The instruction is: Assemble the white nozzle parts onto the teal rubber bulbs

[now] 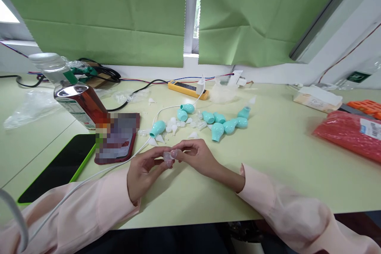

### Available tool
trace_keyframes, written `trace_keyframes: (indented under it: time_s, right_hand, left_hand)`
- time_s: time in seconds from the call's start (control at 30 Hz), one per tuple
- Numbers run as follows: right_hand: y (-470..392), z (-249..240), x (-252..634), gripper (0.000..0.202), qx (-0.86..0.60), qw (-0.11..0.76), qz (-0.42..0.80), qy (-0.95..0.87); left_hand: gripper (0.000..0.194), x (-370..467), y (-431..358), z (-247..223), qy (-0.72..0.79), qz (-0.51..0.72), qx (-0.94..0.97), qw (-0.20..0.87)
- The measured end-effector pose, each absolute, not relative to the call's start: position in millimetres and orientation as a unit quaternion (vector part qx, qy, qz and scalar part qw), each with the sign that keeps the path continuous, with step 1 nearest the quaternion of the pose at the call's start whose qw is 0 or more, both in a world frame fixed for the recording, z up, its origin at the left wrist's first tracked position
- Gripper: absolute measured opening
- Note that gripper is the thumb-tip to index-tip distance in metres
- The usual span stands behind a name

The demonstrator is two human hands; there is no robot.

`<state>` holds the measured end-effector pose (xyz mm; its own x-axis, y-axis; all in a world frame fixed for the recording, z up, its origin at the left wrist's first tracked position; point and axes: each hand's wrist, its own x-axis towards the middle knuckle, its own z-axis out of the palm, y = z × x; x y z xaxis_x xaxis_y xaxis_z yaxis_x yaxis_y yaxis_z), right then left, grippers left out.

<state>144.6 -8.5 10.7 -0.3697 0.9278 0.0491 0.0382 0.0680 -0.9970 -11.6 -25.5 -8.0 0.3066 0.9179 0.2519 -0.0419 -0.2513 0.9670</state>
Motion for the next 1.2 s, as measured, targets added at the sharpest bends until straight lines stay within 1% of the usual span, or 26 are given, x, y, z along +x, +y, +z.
trace_keyframes:
  time_s: [0.13,0.4,0.7,0.9,1.07,1.2]
  right_hand:
    - [-12,8,144,0.012,-0.375,0.423,0.526,-0.636]
    - [-20,-2,142,0.01,-0.368,0.434,0.459,-0.682]
    - [-18,-4,145,0.009,-0.362,0.409,0.448,-0.708]
    - [-19,-2,145,0.012,-0.365,0.384,0.429,-0.731]
    - [-18,1,146,0.013,-0.382,0.375,0.398,-0.745]
    - [-18,4,147,0.016,-0.385,0.354,0.413,-0.746]
  left_hand:
    - [0.019,-12,-26,-10,0.351,0.48,0.665,0.451]
    - [0.015,-11,-26,-8,0.352,0.469,0.726,0.359]
    - [0.015,-11,-28,-9,0.371,0.443,0.715,0.394]
    - [0.014,-11,-28,-11,0.356,0.447,0.722,0.389]
    - [0.015,-10,-29,-9,0.381,0.441,0.714,0.388]
    - [0.015,-9,-28,-8,0.393,0.431,0.711,0.393]
